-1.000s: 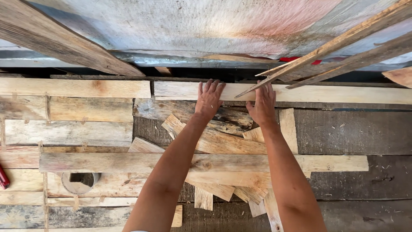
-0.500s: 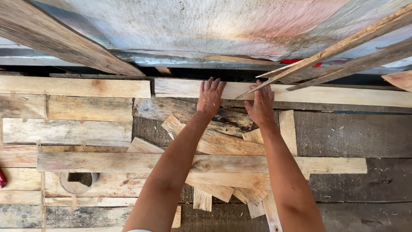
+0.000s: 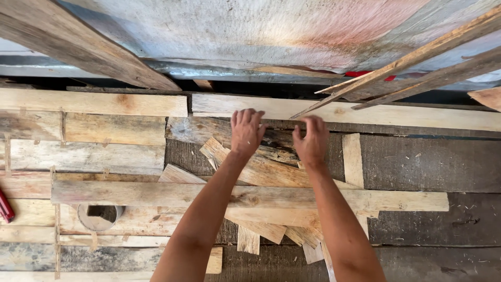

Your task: Sort and arrange wooden slats and scrap pieces on a workshop bench.

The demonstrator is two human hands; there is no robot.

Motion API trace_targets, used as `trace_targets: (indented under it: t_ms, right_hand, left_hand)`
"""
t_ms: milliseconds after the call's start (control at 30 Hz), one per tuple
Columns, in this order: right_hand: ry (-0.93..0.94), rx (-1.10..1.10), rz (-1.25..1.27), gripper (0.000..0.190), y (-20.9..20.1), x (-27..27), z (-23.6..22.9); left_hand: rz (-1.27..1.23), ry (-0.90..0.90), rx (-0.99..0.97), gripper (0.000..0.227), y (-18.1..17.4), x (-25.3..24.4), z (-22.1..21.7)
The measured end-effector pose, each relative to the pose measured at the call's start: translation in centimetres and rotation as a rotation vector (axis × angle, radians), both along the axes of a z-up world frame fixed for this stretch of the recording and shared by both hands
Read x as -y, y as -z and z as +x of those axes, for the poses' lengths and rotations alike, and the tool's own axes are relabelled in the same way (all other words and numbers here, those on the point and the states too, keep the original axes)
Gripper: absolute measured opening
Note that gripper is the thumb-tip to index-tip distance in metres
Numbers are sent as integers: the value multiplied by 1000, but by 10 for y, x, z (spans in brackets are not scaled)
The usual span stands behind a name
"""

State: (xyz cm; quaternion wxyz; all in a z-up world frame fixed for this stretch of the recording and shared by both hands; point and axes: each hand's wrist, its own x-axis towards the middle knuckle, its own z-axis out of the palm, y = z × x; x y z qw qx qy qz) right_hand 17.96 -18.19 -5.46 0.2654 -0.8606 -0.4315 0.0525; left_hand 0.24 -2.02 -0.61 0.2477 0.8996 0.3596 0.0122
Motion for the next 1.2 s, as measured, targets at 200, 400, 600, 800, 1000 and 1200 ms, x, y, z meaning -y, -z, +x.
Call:
trace_targets:
  t_ms: [200, 400, 600, 800, 1000, 1200]
  right_hand:
    - [-283, 71, 13, 41, -47, -20, -83]
    - [-200, 39, -83, 53, -32, -26, -111]
    - [-176, -57, -32, 55, -30, -22, -114]
    - [-163, -78, -50, 57, -28, -20, -114]
    - [-158, -49, -26, 55, -38, -19, -120]
    - [-156, -63, 10, 44, -51, -17, -128]
  left_hand:
    - [58, -117, 142, 33, 8, 17, -44]
    - [76, -112, 13, 44, 17, 9, -54]
    - [-3, -110, -54, 50, 19, 3, -54]
    - [21, -129, -6, 48, 2, 3, -54]
    - [13, -159, 6, 53, -5, 5, -58]
    - [-48, -174, -45, 53, -9, 4, -65]
